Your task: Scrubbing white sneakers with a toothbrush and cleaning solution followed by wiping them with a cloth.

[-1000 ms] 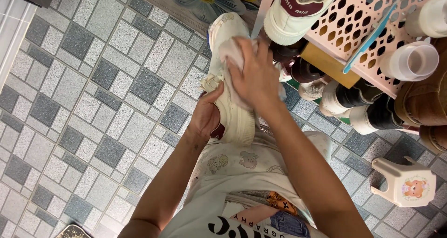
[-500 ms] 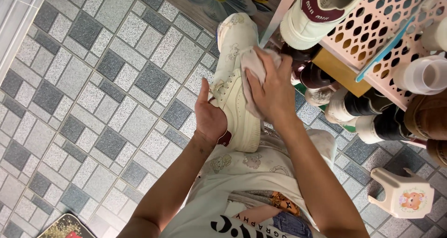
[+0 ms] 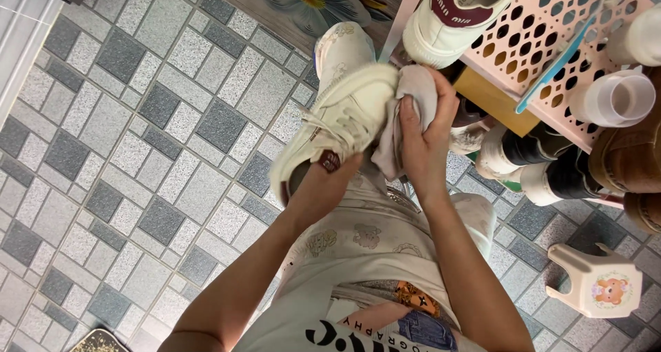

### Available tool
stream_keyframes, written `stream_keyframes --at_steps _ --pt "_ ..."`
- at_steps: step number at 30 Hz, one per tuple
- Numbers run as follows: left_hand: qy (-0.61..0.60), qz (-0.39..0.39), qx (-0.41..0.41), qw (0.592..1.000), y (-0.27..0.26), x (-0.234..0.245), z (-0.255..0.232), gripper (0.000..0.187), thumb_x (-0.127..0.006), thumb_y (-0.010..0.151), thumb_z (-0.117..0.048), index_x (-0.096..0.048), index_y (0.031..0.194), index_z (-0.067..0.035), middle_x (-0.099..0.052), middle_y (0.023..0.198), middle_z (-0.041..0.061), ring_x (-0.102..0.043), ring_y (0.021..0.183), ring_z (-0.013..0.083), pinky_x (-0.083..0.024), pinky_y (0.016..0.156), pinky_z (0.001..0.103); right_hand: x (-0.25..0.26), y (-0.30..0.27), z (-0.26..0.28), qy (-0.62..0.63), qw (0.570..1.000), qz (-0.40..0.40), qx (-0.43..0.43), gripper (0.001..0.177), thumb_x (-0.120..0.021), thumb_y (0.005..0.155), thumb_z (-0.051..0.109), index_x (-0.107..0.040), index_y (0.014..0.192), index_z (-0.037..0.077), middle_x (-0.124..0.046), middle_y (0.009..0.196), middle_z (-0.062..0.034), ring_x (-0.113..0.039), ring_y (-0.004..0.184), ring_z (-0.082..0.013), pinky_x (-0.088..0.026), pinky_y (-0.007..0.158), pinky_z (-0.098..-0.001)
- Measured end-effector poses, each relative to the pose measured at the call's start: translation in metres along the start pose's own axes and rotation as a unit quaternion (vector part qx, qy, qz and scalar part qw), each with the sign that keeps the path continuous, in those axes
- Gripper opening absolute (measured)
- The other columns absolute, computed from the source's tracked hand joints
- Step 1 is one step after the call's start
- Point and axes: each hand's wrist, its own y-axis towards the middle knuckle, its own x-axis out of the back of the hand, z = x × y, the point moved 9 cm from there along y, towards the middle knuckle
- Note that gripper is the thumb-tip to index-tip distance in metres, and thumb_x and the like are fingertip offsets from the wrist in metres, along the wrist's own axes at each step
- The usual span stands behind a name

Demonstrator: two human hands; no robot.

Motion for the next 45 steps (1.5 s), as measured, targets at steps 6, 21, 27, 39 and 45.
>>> stream_keyframes --at_steps 6,21,27,39,45 --pt "0.095 0.038 0.048 0.994 -0.008 0.007 0.012 0.078 -0.059 0.095 -0.066 -0.054 0.141 -0.004 -0.057 0.141 0.015 -0.055 0.125 0.0239 -0.044 0.104 0.037 -0.009 -0.019 0.022 -0.135 0.987 0.045 0.074 0.054 -0.074 0.100 0.013 -0.050 0.149 0.009 -0.043 0.145 -0.0213 -0.048 0.137 -0.0405 -0.043 0.114 -0.0422" --pt "-0.458 0.065 -0.005 0.886 0.027 -0.035 0.021 0.056 -0.060 0.101 -0.040 -0.058 0.143 -0.003 -0.064 0.135 0.012 -0.061 0.120 0.0252 -0.048 0.105 0.038 0.001 -0.032 0.017 -0.155 0.982 0.060 0.093 0.048 -0.081 0.087 0.009 -0.067 0.132 0.017 -0.047 0.142 -0.0210 -0.051 0.133 -0.0402 -0.048 0.108 -0.0459" --pt "-0.134 -0.010 0.056 0.989 0.018 -0.034 0.049 0.057 -0.055 0.101 -0.044 -0.057 0.144 -0.007 -0.064 0.136 0.004 -0.057 0.124 0.0164 -0.042 0.105 0.028 0.022 -0.010 -0.047 -0.122 0.992 0.010 -0.011 0.042 -0.079 0.096 0.011 -0.066 0.136 0.014 -0.051 0.139 -0.0202 -0.061 0.125 -0.0396 -0.053 0.105 -0.0433" --pt "0.213 -0.011 -0.100 0.972 0.037 -0.047 0.076 0.034 -0.054 0.102 -0.032 -0.069 0.108 -0.003 -0.073 0.104 0.009 -0.069 0.096 0.0168 -0.055 0.085 0.029 0.015 -0.017 -0.018 -0.137 0.987 0.040 0.067 0.044 -0.080 0.088 0.014 -0.068 0.131 0.012 -0.055 0.132 -0.0189 -0.062 0.122 -0.0379 -0.057 0.100 -0.0433" --pt "0.345 0.005 -0.136 0.929 0.077 -0.041 0.139 0.031 -0.052 0.103 -0.031 -0.067 0.113 -0.005 -0.070 0.111 0.012 -0.066 0.103 0.0231 -0.053 0.089 0.034 0.015 -0.018 -0.008 -0.124 0.990 0.037 -0.052 0.038 -0.079 0.093 0.018 -0.068 0.129 0.016 -0.054 0.133 -0.0174 -0.067 0.113 -0.0346 -0.059 0.092 -0.0401"
